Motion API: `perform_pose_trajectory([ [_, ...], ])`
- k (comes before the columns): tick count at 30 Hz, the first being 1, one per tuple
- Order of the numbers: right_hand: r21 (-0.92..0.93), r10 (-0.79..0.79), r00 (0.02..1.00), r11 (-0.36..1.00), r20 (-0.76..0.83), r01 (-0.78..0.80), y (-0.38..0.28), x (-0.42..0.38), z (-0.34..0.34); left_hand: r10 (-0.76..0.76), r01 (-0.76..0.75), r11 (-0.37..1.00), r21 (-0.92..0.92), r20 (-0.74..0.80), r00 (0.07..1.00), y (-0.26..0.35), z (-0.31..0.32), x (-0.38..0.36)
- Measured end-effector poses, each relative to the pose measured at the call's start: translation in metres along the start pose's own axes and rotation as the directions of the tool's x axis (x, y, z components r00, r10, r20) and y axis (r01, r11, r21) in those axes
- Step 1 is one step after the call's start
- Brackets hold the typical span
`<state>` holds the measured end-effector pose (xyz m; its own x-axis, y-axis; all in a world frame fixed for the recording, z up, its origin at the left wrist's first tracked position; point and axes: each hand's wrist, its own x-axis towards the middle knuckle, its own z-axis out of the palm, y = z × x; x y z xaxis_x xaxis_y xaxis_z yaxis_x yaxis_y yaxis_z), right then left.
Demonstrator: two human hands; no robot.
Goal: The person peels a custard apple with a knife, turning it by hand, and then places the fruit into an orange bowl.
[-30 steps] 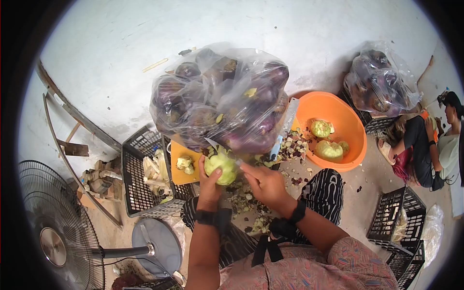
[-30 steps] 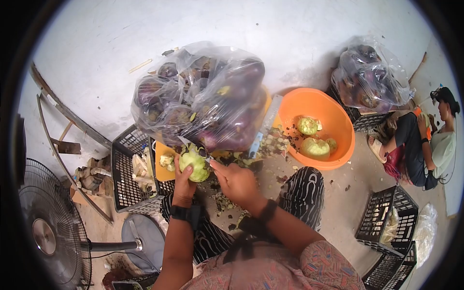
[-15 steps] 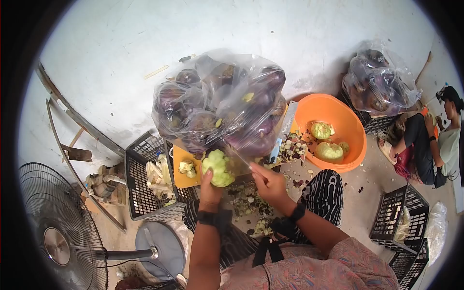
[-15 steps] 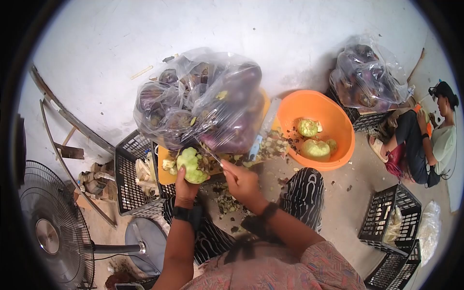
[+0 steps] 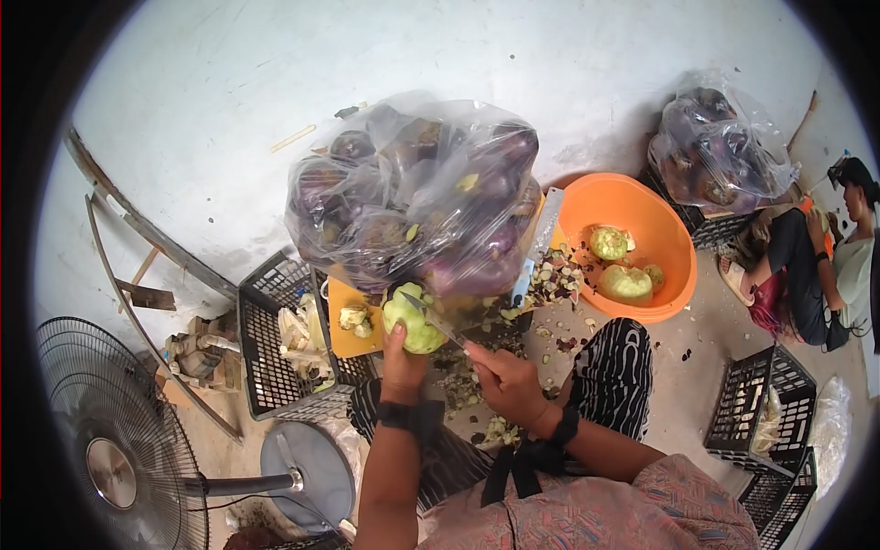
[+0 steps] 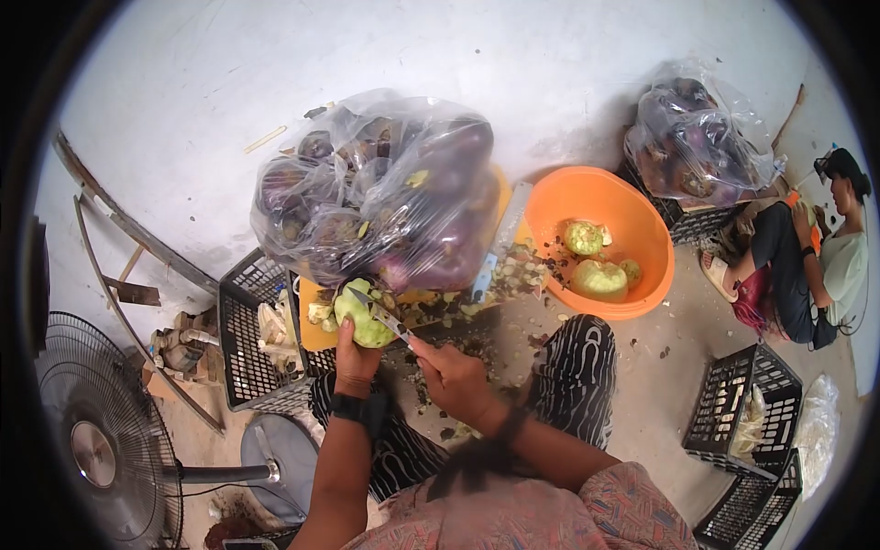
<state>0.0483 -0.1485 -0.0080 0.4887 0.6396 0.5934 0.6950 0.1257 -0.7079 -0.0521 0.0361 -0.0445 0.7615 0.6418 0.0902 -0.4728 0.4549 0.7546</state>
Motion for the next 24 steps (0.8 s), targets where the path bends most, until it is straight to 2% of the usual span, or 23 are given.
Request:
perform_pose_trajectory([
  [4, 0.002, 0.008, 1.0, 1.0, -0.015, -0.007, 0.004, -0.001, 0.007, 0.051, -0.05, 0.998, 0.029, -0.047, 0.998, -0.007, -0.001, 0.0],
  [13, -0.001, 0.018, 0.999, 1.0, -0.042, -0.018, 0.0, 0.008, 0.013, 0.083, -0.098, 0.988, -0.121, -0.118, 0.99, -0.008, 0.01, 0.0],
  [15, -0.004, 0.061, 0.998, 0.998, 0.011, -0.061, -0.004, 0.011, 0.01, 0.106, -0.118, 0.988, -0.095, -0.125, 0.987, -0.008, 0.014, -0.001],
  [19, -0.023, 0.072, 0.997, 0.997, 0.013, -0.072, -0.004, 0.022, 0.015, 0.095, -0.107, 0.991, -0.075, -0.153, 0.984, -0.009, 0.013, -0.004],
  [21, 0.134, 0.179, 0.979, 0.977, -0.101, -0.165, 0.008, 0.029, 0.026, 0.107, -0.099, 0.994, 0.052, -0.186, 0.977, -0.011, 0.014, -0.005],
  [24, 0.113, 0.133, 0.986, 0.986, -0.104, -0.121, 0.024, 0.031, 0.029, 0.112, -0.109, 0.994, 0.025, -0.191, 0.975, -0.009, 0.016, -0.005],
])
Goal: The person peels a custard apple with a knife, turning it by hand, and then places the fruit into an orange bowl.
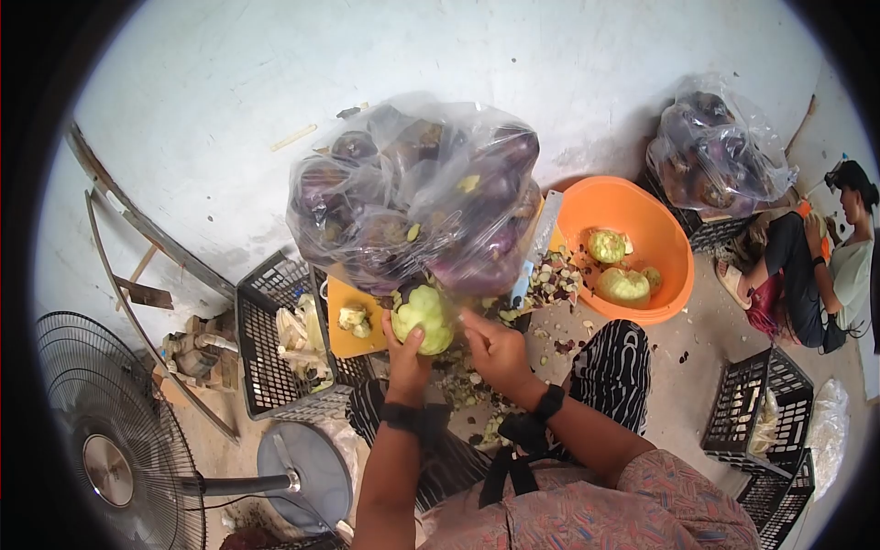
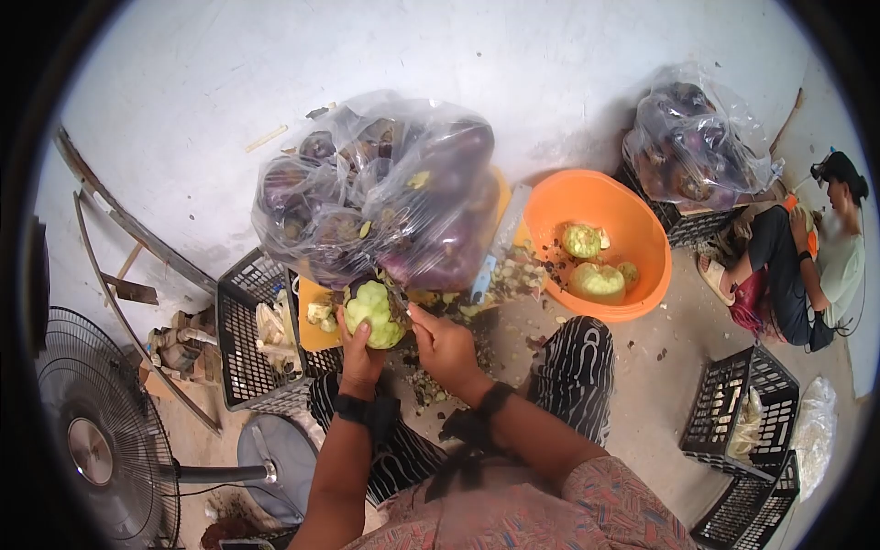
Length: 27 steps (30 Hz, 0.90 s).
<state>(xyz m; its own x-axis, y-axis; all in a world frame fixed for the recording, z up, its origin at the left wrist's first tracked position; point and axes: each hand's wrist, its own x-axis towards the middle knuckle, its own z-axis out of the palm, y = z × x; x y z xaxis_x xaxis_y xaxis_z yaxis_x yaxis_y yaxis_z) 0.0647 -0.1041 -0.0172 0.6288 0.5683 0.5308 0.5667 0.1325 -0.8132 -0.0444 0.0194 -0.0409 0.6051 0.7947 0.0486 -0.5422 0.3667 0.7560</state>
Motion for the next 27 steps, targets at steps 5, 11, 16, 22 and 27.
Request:
perform_pose_trajectory([
  [5, 0.04, 0.109, 0.993, 0.993, 0.048, -0.111, 0.0, -0.016, -0.023, -0.002, 0.002, 1.0, 0.002, -0.003, 1.0, -0.002, -0.007, 0.004],
  [11, -0.212, -0.224, 0.951, 0.939, 0.213, 0.269, -0.015, -0.012, -0.071, 0.059, -0.051, 0.986, 0.16, -0.046, 0.997, 0.002, 0.0, 0.006],
  [16, -0.332, -0.351, 0.871, 0.822, 0.345, 0.462, -0.031, 0.001, -0.081, 0.182, -0.196, 0.882, 0.428, 0.075, 0.981, 0.006, 0.007, 0.009],
  [22, -0.434, -0.411, 0.845, 0.728, 0.343, 0.53, -0.028, 0.008, -0.081, 0.178, -0.204, 0.89, 0.408, 0.102, 0.979, 0.013, 0.02, 0.006],
  [27, -0.44, -0.412, 0.837, 0.716, 0.361, 0.542, -0.032, 0.01, -0.082, 0.158, -0.187, 0.895, 0.406, 0.104, 0.982, 0.016, 0.022, 0.005],
])
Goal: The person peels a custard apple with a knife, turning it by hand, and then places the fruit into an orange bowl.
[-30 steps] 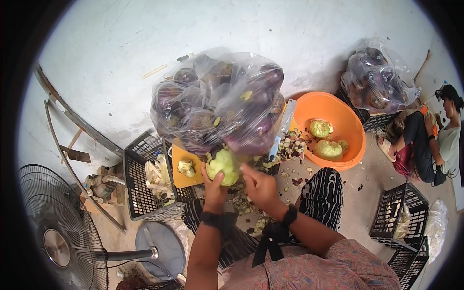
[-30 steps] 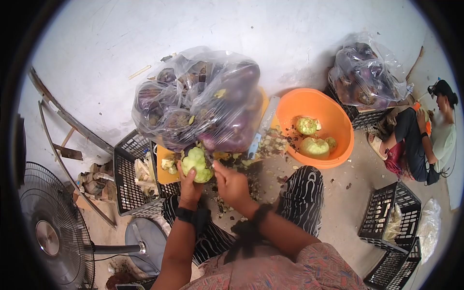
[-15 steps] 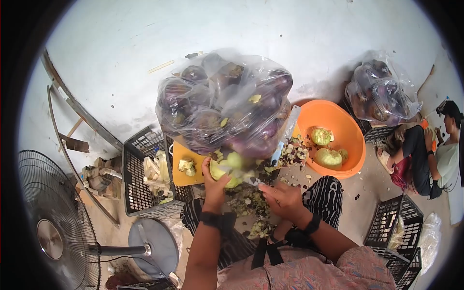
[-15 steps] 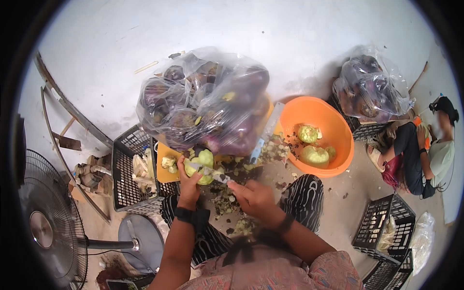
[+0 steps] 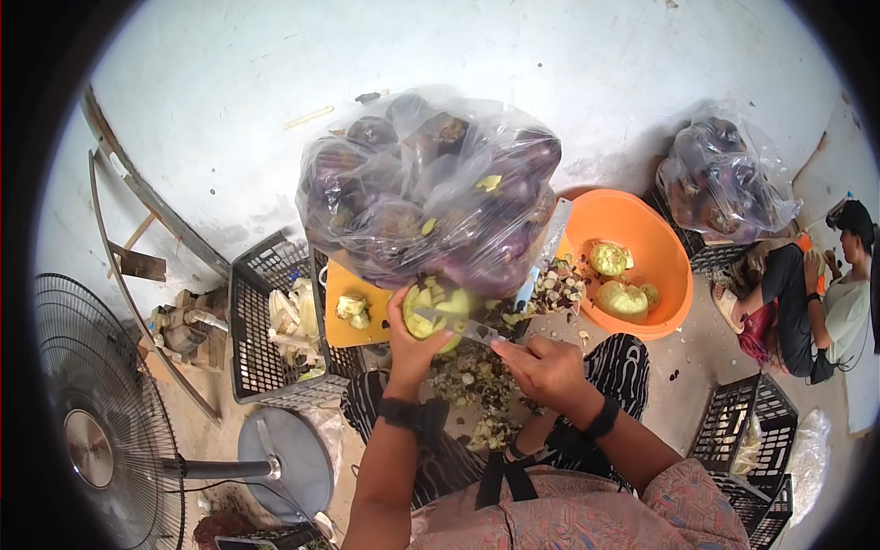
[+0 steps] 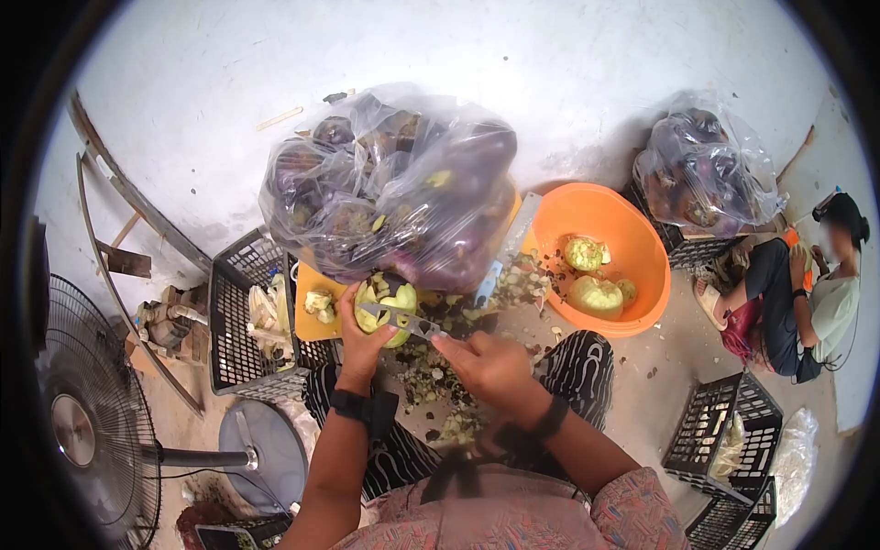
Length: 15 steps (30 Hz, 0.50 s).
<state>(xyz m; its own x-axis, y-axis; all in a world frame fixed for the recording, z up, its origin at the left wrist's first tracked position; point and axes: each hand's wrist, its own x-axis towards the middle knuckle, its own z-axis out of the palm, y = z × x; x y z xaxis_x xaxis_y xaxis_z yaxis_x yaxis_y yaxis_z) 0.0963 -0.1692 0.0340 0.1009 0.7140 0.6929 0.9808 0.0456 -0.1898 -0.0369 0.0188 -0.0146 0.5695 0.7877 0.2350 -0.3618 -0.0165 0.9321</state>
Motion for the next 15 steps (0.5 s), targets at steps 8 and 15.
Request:
perform_pose_trajectory([
  [8, -0.047, -0.003, 1.0, 0.999, 0.015, 0.004, -0.003, -0.004, -0.003, 0.017, -0.017, 1.0, 0.024, 0.022, 1.0, -0.004, -0.001, 0.001],
  [15, -0.105, -0.022, 0.999, 0.994, 0.031, 0.025, -0.003, 0.002, 0.006, -0.003, 0.003, 1.0, 0.004, 0.018, 1.0, -0.003, 0.001, 0.001],
])
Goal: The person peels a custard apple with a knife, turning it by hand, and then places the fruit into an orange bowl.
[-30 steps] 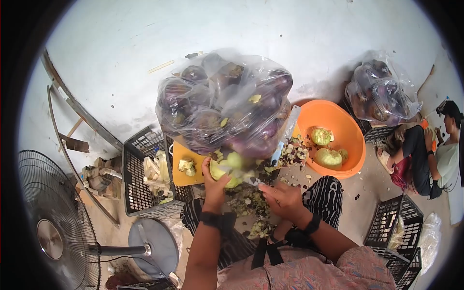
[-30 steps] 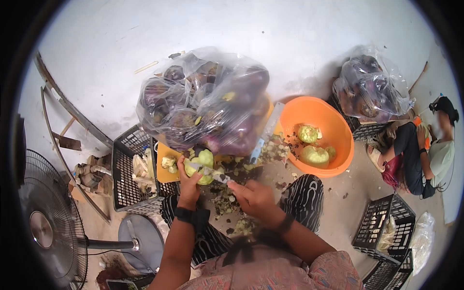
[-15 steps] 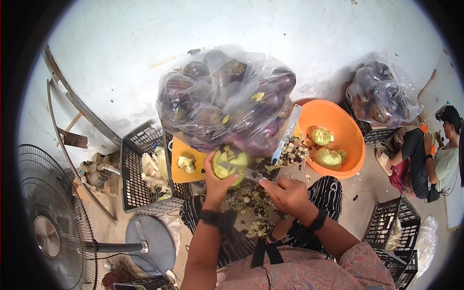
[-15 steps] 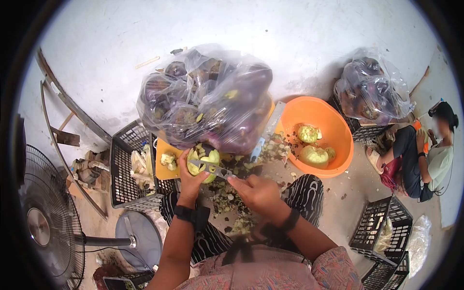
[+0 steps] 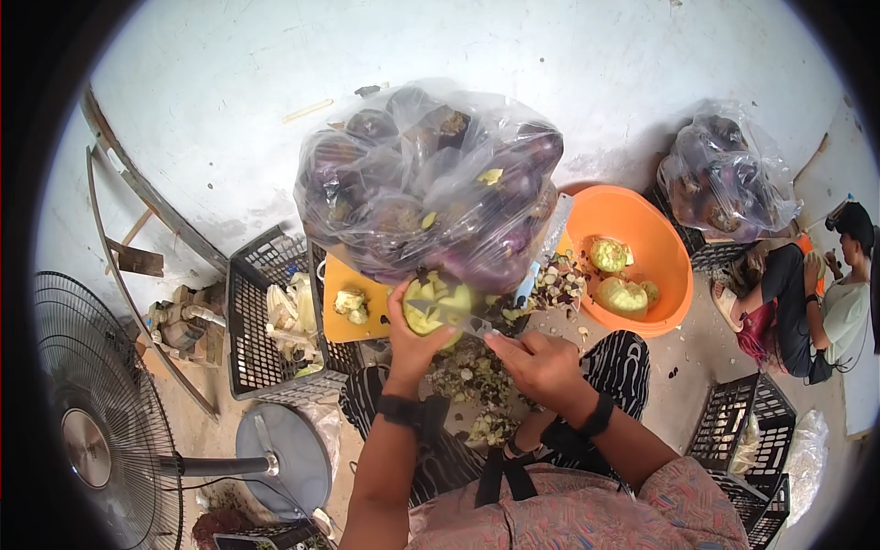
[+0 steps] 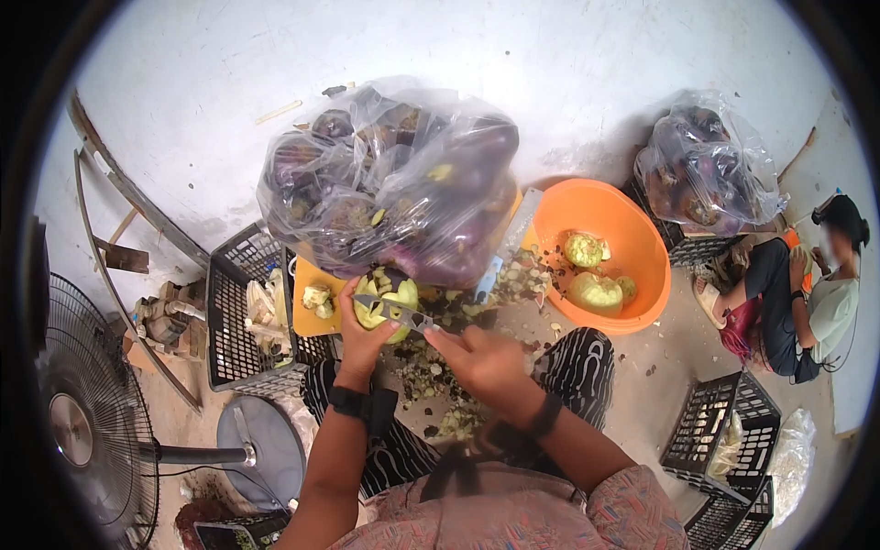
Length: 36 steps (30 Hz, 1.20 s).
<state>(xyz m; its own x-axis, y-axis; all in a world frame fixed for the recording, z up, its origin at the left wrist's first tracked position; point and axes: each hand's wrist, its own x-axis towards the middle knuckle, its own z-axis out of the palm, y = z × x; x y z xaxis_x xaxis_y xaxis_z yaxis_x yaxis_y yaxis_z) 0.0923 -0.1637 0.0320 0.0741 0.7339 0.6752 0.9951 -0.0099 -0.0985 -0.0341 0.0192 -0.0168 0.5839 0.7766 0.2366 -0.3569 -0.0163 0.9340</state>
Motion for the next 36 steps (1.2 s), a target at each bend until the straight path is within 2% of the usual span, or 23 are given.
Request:
perform_pose_trajectory([
  [10, -0.009, 0.011, 1.0, 1.0, -0.029, -0.012, -0.004, 0.016, 0.013, 0.035, -0.035, 0.995, 0.095, 0.0, 0.999, 0.002, 0.002, -0.002],
  [16, 0.036, 0.055, 0.998, 0.998, 0.019, -0.056, -0.004, 0.025, 0.022, -0.04, 0.043, 0.996, 0.08, -0.031, 0.999, 0.003, 0.005, -0.005],
  [18, 0.067, 0.082, 0.996, 0.994, 0.039, -0.084, -0.004, 0.029, 0.026, 0.016, -0.02, 0.989, 0.148, 0.027, 1.0, 0.004, 0.005, -0.003],
  [22, 0.08, 0.153, 0.986, 0.984, 0.073, -0.159, 0.003, 0.034, 0.033, 0.076, -0.083, 0.965, 0.25, 0.035, 0.996, 0.0, 0.004, -0.004],
  [24, 0.233, 0.244, 0.97, 0.943, -0.004, -0.236, 0.012, 0.032, 0.037, 0.123, -0.134, 0.965, 0.225, 0.065, 0.99, -0.004, 0.001, 0.0],
  [25, 0.233, 0.239, 0.971, 0.944, -0.005, -0.232, 0.014, 0.03, 0.035, 0.127, -0.138, 0.965, 0.225, 0.062, 0.99, -0.004, 0.0, 0.0],
  [27, 0.54, 0.488, 0.873, 0.732, 0.011, -0.416, 0.017, 0.021, 0.03, 0.119, -0.124, 0.972, 0.201, 0.039, 0.992, -0.003, 0.001, -0.001],
  [30, 0.481, 0.413, 0.908, 0.812, -0.071, -0.332, 0.017, 0.0, 0.015, 0.082, -0.084, 0.987, 0.14, 0.021, 0.996, 0.001, 0.002, -0.001],
  [31, 0.378, 0.352, 0.936, 0.87, -0.026, -0.317, 0.016, -0.009, 0.008, 0.086, -0.088, 0.987, 0.135, 0.015, 0.996, 0.0, 0.001, 0.0],
  [32, 0.376, 0.346, 0.938, 0.872, -0.024, -0.312, 0.013, -0.015, 0.005, 0.058, -0.058, 0.992, 0.109, 0.01, 0.998, -0.002, -0.001, 0.0],
  [34, 0.279, 0.219, 0.975, 0.935, 0.033, -0.219, 0.011, -0.022, -0.001, 0.033, -0.033, 0.996, 0.079, 0.007, 0.999, -0.003, -0.002, 0.0],
  [36, 0.278, 0.186, 0.982, 0.944, -0.009, -0.176, 0.009, -0.021, 0.0, 0.012, -0.012, 0.998, 0.054, -0.01, 1.0, -0.003, -0.003, 0.0],
])
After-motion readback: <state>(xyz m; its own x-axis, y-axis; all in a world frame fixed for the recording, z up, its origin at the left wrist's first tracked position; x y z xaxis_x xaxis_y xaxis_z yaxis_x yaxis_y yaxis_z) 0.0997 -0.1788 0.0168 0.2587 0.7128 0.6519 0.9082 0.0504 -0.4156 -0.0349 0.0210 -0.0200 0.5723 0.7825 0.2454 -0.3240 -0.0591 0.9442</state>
